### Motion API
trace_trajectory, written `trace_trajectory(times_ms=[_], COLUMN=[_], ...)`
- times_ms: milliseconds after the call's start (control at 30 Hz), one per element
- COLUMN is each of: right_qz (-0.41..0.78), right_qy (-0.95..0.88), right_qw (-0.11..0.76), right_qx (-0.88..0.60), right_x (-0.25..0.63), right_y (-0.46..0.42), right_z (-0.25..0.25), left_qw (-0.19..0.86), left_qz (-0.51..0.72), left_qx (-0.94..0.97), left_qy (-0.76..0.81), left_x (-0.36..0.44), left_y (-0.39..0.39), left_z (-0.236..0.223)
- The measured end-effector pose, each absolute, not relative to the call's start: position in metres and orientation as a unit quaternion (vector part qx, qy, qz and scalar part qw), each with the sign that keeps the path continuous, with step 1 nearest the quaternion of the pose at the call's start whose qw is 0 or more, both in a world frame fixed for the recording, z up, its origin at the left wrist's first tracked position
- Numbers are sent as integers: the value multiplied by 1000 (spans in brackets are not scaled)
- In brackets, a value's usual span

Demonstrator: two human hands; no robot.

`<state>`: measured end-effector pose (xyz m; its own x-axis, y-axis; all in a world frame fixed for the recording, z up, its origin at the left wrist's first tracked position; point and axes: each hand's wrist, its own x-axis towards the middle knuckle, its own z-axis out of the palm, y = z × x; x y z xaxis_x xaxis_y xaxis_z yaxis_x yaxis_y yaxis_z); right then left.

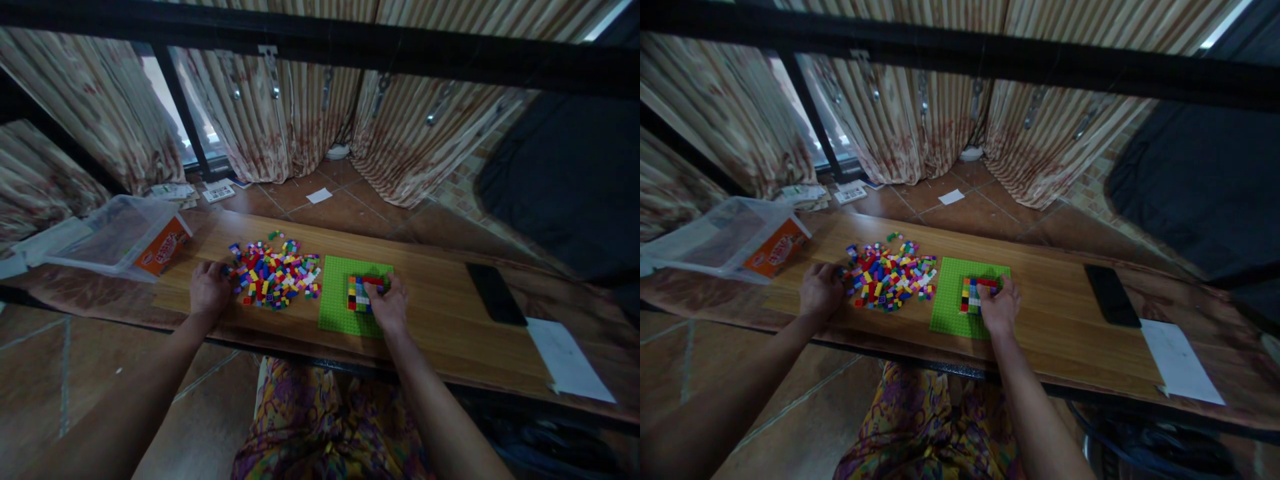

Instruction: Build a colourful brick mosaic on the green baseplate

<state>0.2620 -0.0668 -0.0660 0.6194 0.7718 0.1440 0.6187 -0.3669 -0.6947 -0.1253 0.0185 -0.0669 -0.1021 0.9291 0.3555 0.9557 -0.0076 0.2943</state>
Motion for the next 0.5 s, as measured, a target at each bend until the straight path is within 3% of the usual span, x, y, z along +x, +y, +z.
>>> trace_trajectory(times_ms=[333, 500], right_qz=[73, 103], right_qy=[-469, -455], right_qw=[357, 413], right_qx=[-804, -782], right_x=[244, 257], right_y=[-75, -74], right_z=[-64, -68], left_qw=[21, 28], left_qz=[-232, -231], left_qx=[-667, -666], left_qy=[-708, -708], left_x=[-123, -123], left_y=[17, 17], left_z=[-63, -63])
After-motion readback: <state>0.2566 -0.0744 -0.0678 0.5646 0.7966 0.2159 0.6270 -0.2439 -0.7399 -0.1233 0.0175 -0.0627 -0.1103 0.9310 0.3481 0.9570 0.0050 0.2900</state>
